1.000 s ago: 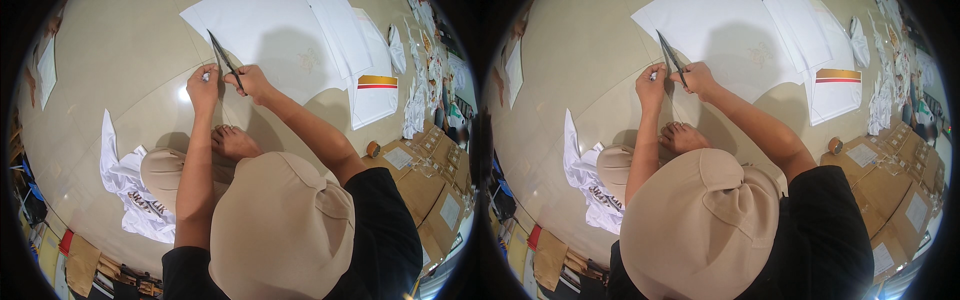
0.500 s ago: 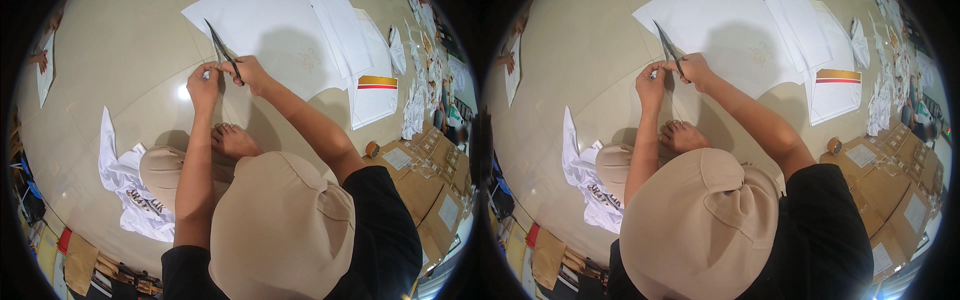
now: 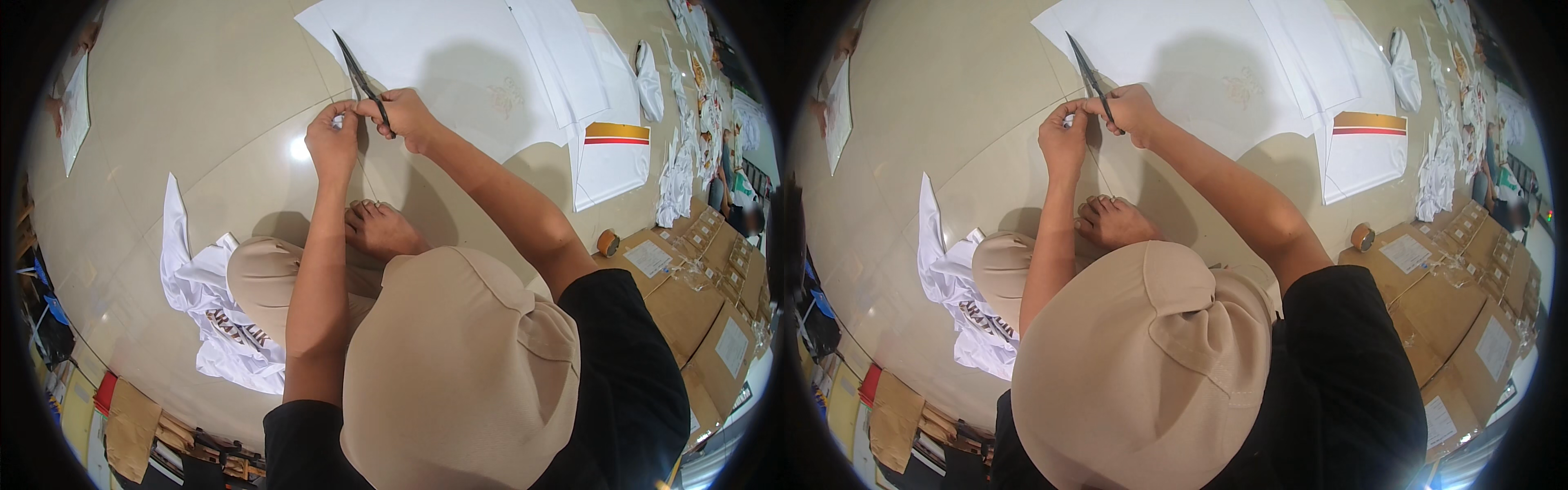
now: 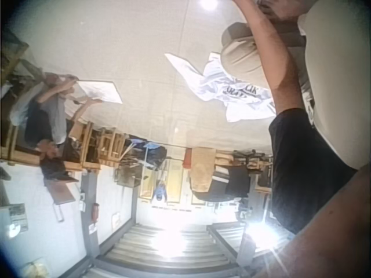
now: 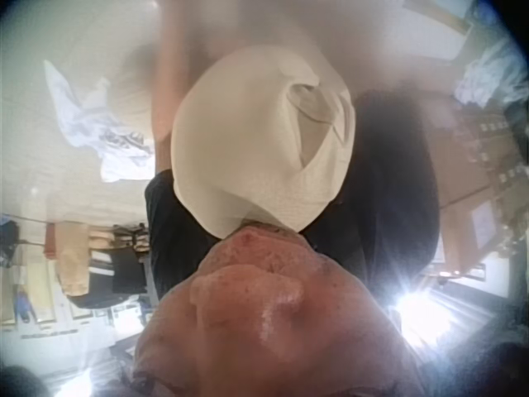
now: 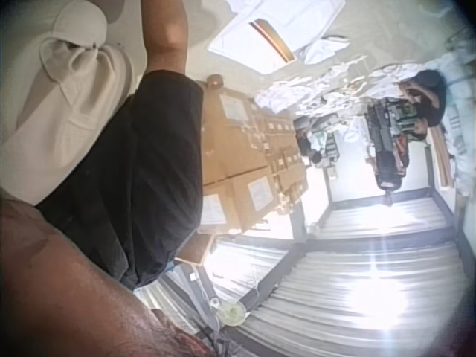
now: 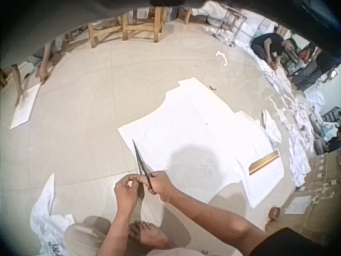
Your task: The person sits on the floor and uses scissors to cut a large white fabric sheet along a pre-drawn pattern. They carefully follow the curved lines to separate the fabric into distinct pieces.
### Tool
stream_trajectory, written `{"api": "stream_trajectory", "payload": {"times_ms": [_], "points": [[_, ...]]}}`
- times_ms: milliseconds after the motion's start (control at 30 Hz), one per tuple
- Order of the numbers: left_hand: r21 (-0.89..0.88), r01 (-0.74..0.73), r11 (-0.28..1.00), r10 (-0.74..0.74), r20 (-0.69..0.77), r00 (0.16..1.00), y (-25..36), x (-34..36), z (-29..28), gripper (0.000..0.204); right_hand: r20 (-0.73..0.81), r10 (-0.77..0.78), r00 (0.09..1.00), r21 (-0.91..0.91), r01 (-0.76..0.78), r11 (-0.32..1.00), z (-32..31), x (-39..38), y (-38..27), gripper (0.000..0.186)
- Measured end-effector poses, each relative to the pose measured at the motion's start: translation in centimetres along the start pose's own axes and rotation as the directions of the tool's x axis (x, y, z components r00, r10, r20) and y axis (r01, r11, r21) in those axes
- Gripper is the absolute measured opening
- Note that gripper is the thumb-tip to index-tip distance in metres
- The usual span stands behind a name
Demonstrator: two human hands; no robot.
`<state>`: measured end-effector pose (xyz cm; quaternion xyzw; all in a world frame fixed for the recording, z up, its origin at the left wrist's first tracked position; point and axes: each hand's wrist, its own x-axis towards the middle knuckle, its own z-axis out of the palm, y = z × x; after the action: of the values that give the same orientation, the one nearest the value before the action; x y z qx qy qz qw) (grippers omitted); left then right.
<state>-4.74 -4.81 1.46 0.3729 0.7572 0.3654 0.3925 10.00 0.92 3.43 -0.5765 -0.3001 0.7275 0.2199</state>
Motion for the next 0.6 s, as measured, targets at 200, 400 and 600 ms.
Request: {"api": "stream_trajectory", "payload": {"times_ms": [200, 400, 600], "points": [[-0.006, 0.0, 1.0, 0.0, 0.0, 1.0, 0.0, 0.0, 0.0, 0.018, -0.023, 0.015, 1.0, 0.011, -0.014, 1.0, 0.1, -0.2, -0.3, 0.038], [0.044, 0.024, 0.999, -0.024, 0.007, 1.0, 0.2, 0.0, -0.1, 0.02, -0.018, 0.015, 1.0, 0.027, -0.014, 1.0, 0.1, 0.3, -0.7, 0.034], [0.007, 0.009, 1.0, -0.009, 0.005, 1.0, 0.4, -0.1, -0.1, 0.023, -0.027, 0.018, 0.999, 0.008, -0.017, 1.0, 0.4, 1.4, -1.5, 0.03]]}}
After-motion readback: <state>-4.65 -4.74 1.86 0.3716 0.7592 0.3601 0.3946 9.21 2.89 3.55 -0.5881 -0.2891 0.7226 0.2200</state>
